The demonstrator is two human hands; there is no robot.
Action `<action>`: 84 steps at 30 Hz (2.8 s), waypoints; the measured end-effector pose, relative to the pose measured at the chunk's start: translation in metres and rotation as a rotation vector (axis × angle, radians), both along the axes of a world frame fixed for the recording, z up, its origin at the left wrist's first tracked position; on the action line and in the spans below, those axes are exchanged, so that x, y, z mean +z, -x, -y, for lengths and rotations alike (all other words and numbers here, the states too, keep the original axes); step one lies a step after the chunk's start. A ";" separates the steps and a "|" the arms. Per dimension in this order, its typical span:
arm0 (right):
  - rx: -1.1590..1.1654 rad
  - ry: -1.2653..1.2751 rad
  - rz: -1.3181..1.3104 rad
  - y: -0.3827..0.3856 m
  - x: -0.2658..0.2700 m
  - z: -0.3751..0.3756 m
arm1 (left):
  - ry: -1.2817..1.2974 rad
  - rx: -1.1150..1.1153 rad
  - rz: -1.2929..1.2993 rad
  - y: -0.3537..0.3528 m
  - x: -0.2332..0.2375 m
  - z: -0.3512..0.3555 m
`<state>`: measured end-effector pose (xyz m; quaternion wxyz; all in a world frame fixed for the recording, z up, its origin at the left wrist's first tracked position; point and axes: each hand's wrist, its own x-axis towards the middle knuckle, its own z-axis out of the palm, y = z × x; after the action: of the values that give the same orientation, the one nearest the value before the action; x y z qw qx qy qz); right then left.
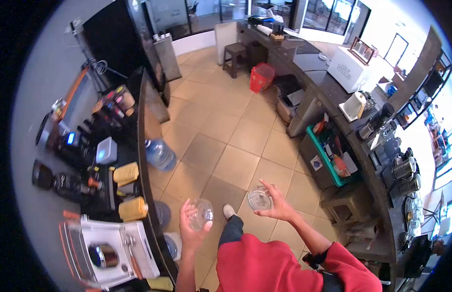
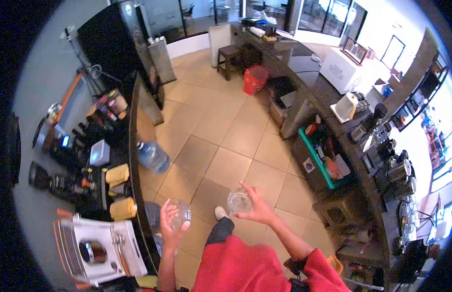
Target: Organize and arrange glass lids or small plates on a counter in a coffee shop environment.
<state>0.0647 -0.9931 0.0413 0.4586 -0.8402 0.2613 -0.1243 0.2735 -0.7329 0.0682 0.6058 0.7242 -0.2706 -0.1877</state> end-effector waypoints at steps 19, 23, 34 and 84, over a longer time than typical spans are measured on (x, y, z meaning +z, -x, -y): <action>-0.426 0.129 0.116 -0.142 -0.002 0.375 | -0.033 -0.432 0.078 -0.247 -0.011 0.466; -0.458 0.189 0.120 -0.165 0.022 0.493 | -0.082 -0.408 0.115 -0.297 0.012 0.563; -0.600 0.213 0.101 -0.228 0.041 0.697 | -0.122 -0.388 0.120 -0.390 0.015 0.804; -1.778 0.316 -0.254 -0.181 -0.117 1.177 | 0.095 -1.503 0.589 -0.158 -0.136 1.567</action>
<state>0.2454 -2.1703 -0.0760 0.0412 -0.3896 0.8411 -0.3729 0.4317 -2.2999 -0.0673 0.2516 0.3418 -0.8414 -0.3346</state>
